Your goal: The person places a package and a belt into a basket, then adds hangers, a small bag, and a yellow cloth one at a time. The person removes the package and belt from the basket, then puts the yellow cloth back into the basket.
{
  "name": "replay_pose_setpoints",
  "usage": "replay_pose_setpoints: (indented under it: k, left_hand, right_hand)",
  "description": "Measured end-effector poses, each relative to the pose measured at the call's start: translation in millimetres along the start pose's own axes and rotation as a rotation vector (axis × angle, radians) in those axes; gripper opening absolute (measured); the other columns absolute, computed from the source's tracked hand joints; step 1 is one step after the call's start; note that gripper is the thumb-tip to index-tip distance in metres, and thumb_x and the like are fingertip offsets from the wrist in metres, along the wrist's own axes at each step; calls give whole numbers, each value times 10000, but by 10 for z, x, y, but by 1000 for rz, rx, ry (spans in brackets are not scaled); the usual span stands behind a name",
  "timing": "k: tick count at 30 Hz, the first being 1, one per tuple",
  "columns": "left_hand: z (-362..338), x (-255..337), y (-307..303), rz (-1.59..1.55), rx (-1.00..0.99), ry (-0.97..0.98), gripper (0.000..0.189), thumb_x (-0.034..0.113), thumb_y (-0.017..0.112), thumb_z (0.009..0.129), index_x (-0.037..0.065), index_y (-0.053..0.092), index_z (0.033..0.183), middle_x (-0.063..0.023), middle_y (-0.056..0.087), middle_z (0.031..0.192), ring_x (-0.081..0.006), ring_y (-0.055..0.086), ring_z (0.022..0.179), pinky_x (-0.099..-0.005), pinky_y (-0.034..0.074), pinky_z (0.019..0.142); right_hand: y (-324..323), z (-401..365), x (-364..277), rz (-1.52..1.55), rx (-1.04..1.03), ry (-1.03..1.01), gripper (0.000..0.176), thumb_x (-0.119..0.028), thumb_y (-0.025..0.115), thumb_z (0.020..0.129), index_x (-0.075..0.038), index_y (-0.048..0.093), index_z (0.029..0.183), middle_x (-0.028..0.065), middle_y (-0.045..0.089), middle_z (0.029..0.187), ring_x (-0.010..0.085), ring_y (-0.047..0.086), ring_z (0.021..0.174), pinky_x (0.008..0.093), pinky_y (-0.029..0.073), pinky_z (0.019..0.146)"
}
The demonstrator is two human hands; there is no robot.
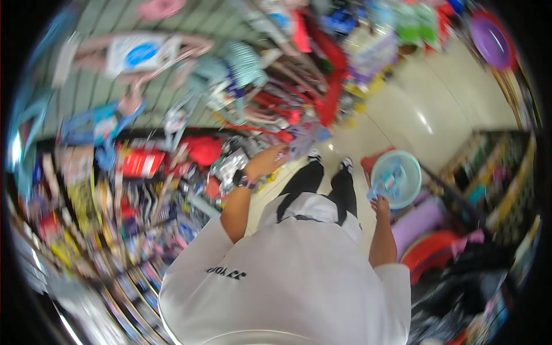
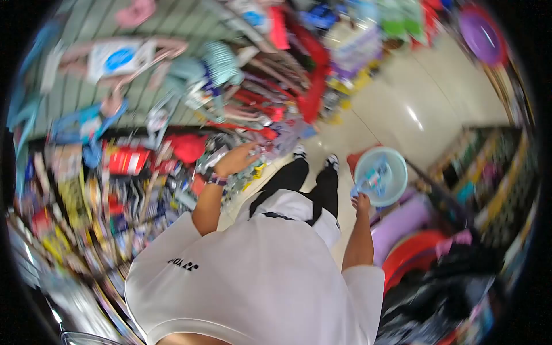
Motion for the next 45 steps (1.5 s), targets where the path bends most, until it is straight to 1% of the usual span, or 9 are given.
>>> replay_pose_setpoints:
  k: [6, 15, 17, 27, 31, 34, 36, 44, 45]
  left_hand:
    - [-444, -368, -103, -35, 211, -64, 487, 314, 516, 844, -4, 447, 1206, -202, 568, 1095, -350, 537, 1020, -402, 429, 875]
    - [-1152, -1084, 212, -144, 344, -352, 492, 372, 502, 870, 19, 456, 1209, -223, 586, 1033, -356, 569, 954, -412, 451, 809]
    - [-1283, -1122, 241, -147, 366, -382, 498, 380, 503, 868, 18, 455, 1207, -225, 583, 1039, -356, 567, 960, -406, 450, 815]
    - [-1849, -1841, 403, -394, 479, -454, 522, 376, 518, 865, 6, 445, 1226, -233, 573, 1067, -338, 570, 972, -389, 449, 832]
    - [-2209, -2358, 363, -387, 593, -475, 508, 350, 524, 864, -18, 461, 1209, -233, 560, 1105, -339, 567, 980, -386, 448, 839]
    - [-2515, -2774, 361, -419, 715, -518, 497, 322, 543, 852, -8, 461, 1215, -223, 576, 1080, -340, 576, 961, -385, 455, 827]
    - [-2711, -2971, 353, -497, 703, -539, 491, 325, 531, 854, -13, 463, 1203, -231, 568, 1090, -362, 557, 983, -399, 444, 841]
    - [-3275, -3742, 964, -395, 583, -625, 482, 349, 521, 852, 9, 465, 1189, -213, 596, 967, -357, 583, 887, -431, 478, 763]
    - [-3292, -3798, 1036, -384, 532, -613, 483, 353, 523, 851, 11, 464, 1186, -208, 597, 948, -347, 586, 879, -424, 483, 754]
  right_hand:
    - [312, 175, -903, -198, -116, -90, 343, -285, 484, 885, -97, 480, 1171, 135, 601, 1055, 259, 611, 880, 376, 483, 738]
    - [1285, 329, -1509, -552, -234, -229, 287, -236, 473, 881, -97, 509, 1130, 114, 617, 943, 240, 614, 742, 315, 506, 665]
    - [1875, 465, -1382, -669, -632, -202, 274, -218, 488, 874, -115, 511, 1127, 91, 606, 935, 197, 593, 725, 273, 493, 650]
    - [5526, -3536, -2018, -962, -1246, -811, 361, -217, 527, 893, -30, 472, 1197, 79, 572, 1103, 175, 552, 987, 307, 456, 807]
    - [6627, -4793, -2328, -1067, -1180, -1540, 406, -181, 565, 857, -7, 458, 1208, 156, 566, 1093, 278, 550, 997, 321, 445, 836]
    - [7481, -4972, -2437, -996, -1067, -1766, 460, -177, 612, 815, -9, 448, 1210, 174, 566, 1085, 320, 546, 989, 371, 431, 859]
    - [7852, -5073, -2521, -1014, -800, -2148, 527, -248, 668, 764, -11, 455, 1183, 186, 556, 1080, 348, 522, 1003, 420, 422, 843]
    - [8335, -4877, -2270, -1528, -638, -1974, 621, -365, 712, 701, 2, 472, 1139, 206, 556, 1033, 385, 511, 990, 415, 406, 840]
    - [8335, -4881, -2263, -1378, -842, -1882, 628, -373, 705, 712, 10, 466, 1149, 216, 555, 1053, 382, 514, 1002, 407, 404, 853]
Point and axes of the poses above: each hand's wrist, its own z-axis towards the middle knuckle, its own y-axis out of the palm, x = y × z, the point moved 10 cm from there along z, towards the middle knuckle
